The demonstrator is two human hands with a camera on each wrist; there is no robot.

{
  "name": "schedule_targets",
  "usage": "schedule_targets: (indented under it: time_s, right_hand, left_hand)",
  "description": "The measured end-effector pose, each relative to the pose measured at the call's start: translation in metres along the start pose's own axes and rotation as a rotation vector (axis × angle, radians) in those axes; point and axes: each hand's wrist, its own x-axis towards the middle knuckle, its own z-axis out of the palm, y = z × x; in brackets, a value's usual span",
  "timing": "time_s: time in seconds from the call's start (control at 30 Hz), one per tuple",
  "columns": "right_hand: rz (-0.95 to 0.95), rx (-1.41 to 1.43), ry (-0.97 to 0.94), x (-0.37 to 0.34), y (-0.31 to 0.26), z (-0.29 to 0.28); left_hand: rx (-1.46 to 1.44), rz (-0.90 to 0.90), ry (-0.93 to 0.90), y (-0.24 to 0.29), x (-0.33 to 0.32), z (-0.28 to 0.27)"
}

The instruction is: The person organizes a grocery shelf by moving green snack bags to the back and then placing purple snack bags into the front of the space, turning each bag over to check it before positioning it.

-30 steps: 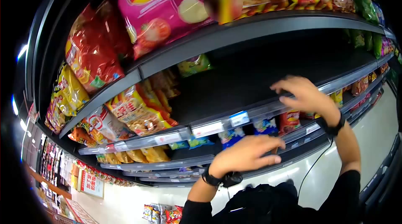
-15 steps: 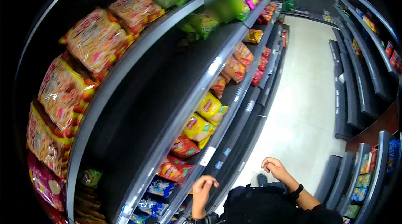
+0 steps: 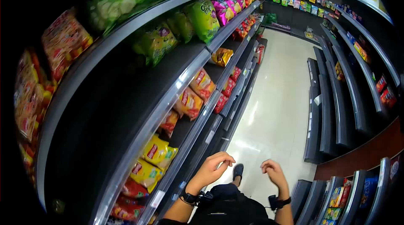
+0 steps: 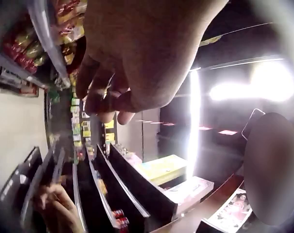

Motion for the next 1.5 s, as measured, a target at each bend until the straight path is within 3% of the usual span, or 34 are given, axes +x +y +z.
schedule_targets:
  time_s: [0.1,0.2,0.33,0.43,0.57,0.63,0.7,0.77,0.83,0.9,0.97,1.0,1.1,1.13,1.23,1.3,1.33,1.37,1.4,1.43,1.47,1.5]
  right_hand:
    - [0.011,-0.096,0.111,0.077,0.000,-0.050]
    - [-0.090,0.028,0.061,0.150,-0.041,-0.070]
    - [-0.204,0.057,-0.035,0.230,-0.070,-0.074]
    - [-0.217,0.163,-0.209,0.288,-0.097,-0.058]
    - [-0.307,0.178,-0.527,0.364,-0.173,-0.027]
    - [-0.503,0.094,-0.655,0.405,-0.205,-0.006]
    - [-0.707,0.118,-0.772,0.433,-0.254,0.025]
    - [-0.756,0.150,-0.821,0.459,-0.290,0.061]
    - [-0.756,0.210,-0.868,0.482,-0.313,0.108]
    - [-0.959,0.057,-0.656,0.511,-0.320,0.161]
    - [-0.791,-0.066,-0.605,0.538,-0.325,0.208]
    - [-0.592,0.084,-0.800,0.528,-0.349,0.189]
    - [-0.295,0.209,-0.917,0.553,-0.334,0.211]
    - [-0.172,0.243,-0.904,0.544,-0.334,0.205]
    - [-0.242,0.269,-1.035,0.552,-0.322,0.208]
    - [-0.266,0.264,-1.027,0.543,-0.332,0.196]
    - [-0.334,0.291,-1.050,0.571,-0.305,0.228]
    - [-0.291,0.361,-1.007,0.554,-0.317,0.209]
    - [-0.303,0.407,-0.961,0.554,-0.313,0.210]
    - [-0.458,0.387,-1.004,0.560,-0.310,0.214]
    - [-0.478,0.391,-0.953,0.539,-0.320,0.196]
    - [-0.545,0.362,-0.916,0.547,-0.301,0.209]
  left_hand:
    - [0.020,-0.049,0.140,-0.024,0.046,-0.016]
    - [-0.046,-0.089,0.332,-0.057,0.086,-0.029]
    - [0.086,-0.014,0.350,-0.036,0.156,-0.045]
    - [0.153,0.091,0.376,-0.013,0.197,-0.053]
    - [0.509,0.199,0.424,0.013,0.238,-0.072]
    - [0.646,0.255,0.591,0.022,0.257,-0.079]
    - [0.866,0.088,0.645,0.048,0.269,-0.093]
    - [1.028,0.023,0.756,0.060,0.282,-0.118]
    - [0.912,-0.097,0.954,0.065,0.295,-0.149]
    - [1.123,-0.263,1.173,0.059,0.298,-0.189]
    - [1.041,-0.370,1.227,0.036,0.284,-0.245]
    - [0.682,-0.411,1.177,0.010,0.263,-0.291]
    - [0.391,-0.630,1.327,0.063,0.288,-0.250]
    - [0.340,-0.703,1.298,0.053,0.281,-0.266]
    - [0.239,-0.546,1.182,0.041,0.271,-0.272]
    - [0.286,-0.630,1.204,0.046,0.282,-0.269]
    - [0.300,-0.628,1.181,0.045,0.278,-0.269]
    - [0.420,-0.562,1.141,0.069,0.289,-0.247]
    - [0.527,-0.494,1.217,0.051,0.280,-0.255]
    - [0.358,-0.342,1.132,0.038,0.268,-0.264]
    - [0.413,-0.473,1.308,0.043,0.269,-0.253]
    - [0.383,-0.481,1.293,0.066,0.271,-0.234]
